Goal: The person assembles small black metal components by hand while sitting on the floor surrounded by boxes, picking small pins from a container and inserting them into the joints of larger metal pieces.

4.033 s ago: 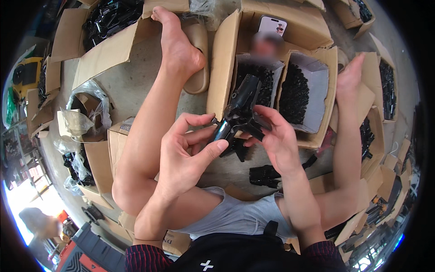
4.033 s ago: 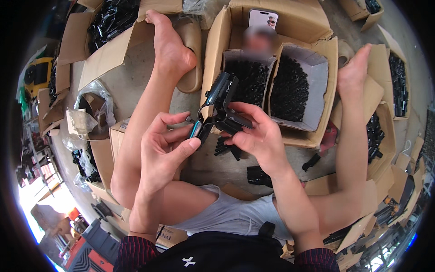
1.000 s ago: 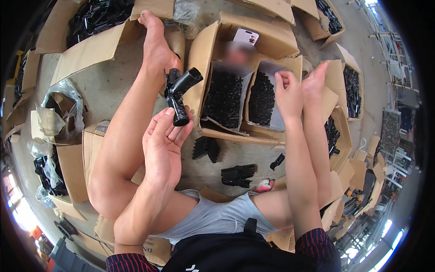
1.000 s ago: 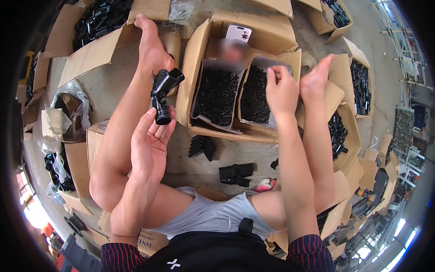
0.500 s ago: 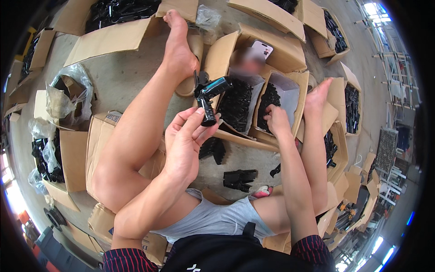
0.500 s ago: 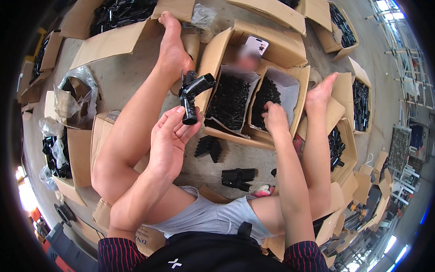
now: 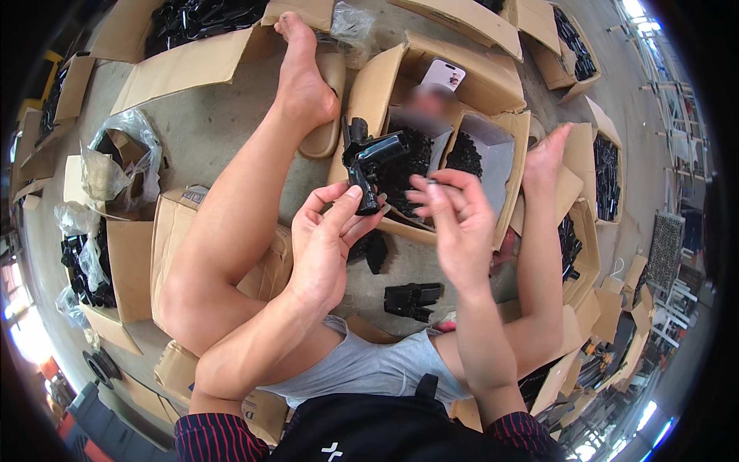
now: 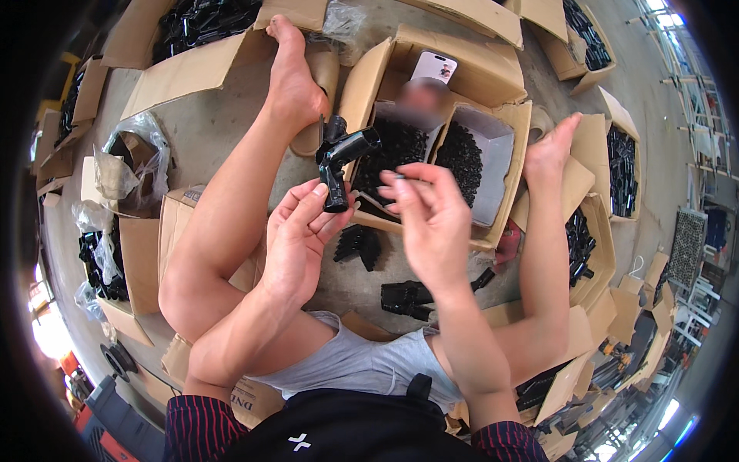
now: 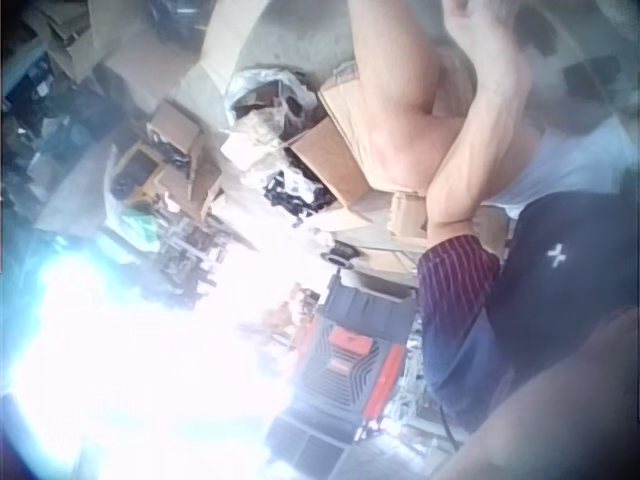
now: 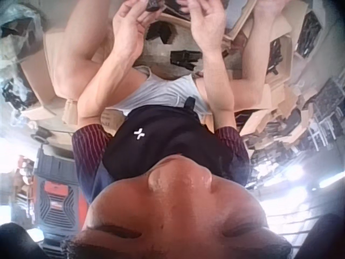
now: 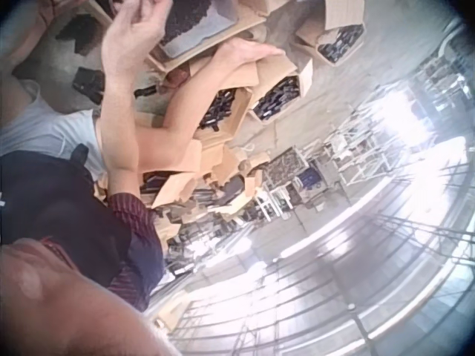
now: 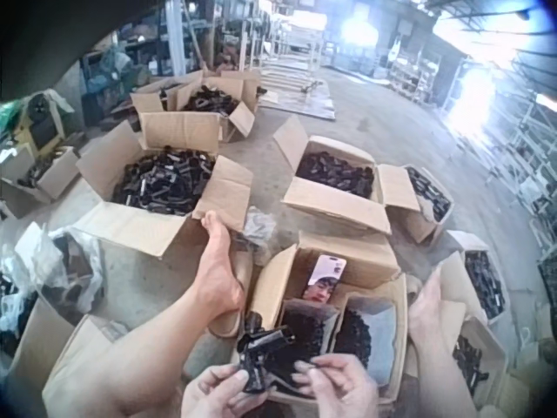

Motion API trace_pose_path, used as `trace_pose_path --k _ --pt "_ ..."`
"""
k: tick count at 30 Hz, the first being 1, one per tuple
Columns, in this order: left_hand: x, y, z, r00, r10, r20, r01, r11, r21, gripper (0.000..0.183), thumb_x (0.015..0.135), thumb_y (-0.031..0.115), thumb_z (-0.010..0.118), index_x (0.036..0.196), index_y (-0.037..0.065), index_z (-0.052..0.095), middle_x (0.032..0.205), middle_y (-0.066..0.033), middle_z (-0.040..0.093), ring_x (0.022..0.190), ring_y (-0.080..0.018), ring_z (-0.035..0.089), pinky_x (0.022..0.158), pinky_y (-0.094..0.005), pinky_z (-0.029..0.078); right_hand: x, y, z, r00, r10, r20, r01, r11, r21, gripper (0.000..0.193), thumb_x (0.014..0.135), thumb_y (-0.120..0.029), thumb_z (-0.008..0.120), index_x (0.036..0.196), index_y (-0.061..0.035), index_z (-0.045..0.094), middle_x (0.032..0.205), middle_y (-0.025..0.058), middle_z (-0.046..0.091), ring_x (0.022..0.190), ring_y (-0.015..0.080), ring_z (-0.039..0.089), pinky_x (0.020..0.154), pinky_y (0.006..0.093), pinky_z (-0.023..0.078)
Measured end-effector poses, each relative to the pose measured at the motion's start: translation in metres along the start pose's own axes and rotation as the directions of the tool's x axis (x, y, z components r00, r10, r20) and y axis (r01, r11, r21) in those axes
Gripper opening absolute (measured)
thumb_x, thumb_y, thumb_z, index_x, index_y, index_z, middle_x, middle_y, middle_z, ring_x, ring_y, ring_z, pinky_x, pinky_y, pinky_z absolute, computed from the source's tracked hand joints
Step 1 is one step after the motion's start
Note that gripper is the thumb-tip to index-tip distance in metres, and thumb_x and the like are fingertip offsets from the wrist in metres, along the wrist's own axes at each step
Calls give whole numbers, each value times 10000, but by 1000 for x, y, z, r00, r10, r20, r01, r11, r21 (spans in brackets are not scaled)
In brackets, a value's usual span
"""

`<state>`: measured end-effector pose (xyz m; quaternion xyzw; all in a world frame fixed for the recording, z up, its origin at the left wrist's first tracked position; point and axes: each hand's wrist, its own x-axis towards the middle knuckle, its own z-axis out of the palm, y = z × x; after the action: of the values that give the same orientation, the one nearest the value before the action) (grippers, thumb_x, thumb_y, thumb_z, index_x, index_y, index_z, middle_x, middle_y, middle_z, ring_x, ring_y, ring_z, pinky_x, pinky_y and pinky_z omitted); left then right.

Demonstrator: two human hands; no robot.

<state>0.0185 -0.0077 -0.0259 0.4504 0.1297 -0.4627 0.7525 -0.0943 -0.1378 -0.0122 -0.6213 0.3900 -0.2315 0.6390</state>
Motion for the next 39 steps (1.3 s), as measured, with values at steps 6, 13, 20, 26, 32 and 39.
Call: trace_pose_path --k 6,13,20,26,32,39 --pt "-11 1 3 994 105 -25 -103 994 47 291 967 95 678 1170 -11 498 1074 -154 731 957 -184 721 882 -334 602 -2 6 38 998 -47 -36 47 999 7 161 941 -93 729 1055 21 734 932 59 746 819 71 649 751 229 521" --pt "-9 -8 2 994 108 -7 -107 991 77 277 968 54 669 1174 -36 506 1112 -171 725 983 -161 707 890 -332 600 -6 12 44 994 -28 -101 23 999 -48 177 932 -123 746 1024 28 751 866 54 749 770 68 638 710 237 515" --pt "-11 -13 4 993 116 -7 -115 989 97 270 978 67 647 1191 -9 498 1073 -143 724 928 -157 714 884 -325 605 -8 8 42 991 -42 -127 29 995 -97 171 933 -119 746 1025 25 751 839 43 739 737 66 633 683 238 515" --pt "-9 -14 3 993 122 -5 -121 988 94 267 976 68 652 1187 -5 506 1066 -137 727 923 -150 713 879 -313 603 -7 7 39 993 -66 -100 51 987 -152 172 930 -120 746 1025 23 751 830 56 742 729 70 638 674 240 516" --pt "-8 -14 3 992 125 0 -124 986 111 268 973 72 663 1183 -7 516 1055 -126 733 913 -145 713 874 -301 601 -6 10 39 993 -63 -100 46 985 -163 178 931 -134 748 1015 23 748 820 59 744 722 70 644 659 239 510" --pt "-9 -15 2 991 136 6 -136 983 120 280 972 73 669 1189 -9 513 1050 -115 737 918 -126 705 873 -299 600 -6 8 41 992 -78 -99 62 986 -153 191 942 -158 745 969 31 740 798 47 737 714 62 635 660 237 508"
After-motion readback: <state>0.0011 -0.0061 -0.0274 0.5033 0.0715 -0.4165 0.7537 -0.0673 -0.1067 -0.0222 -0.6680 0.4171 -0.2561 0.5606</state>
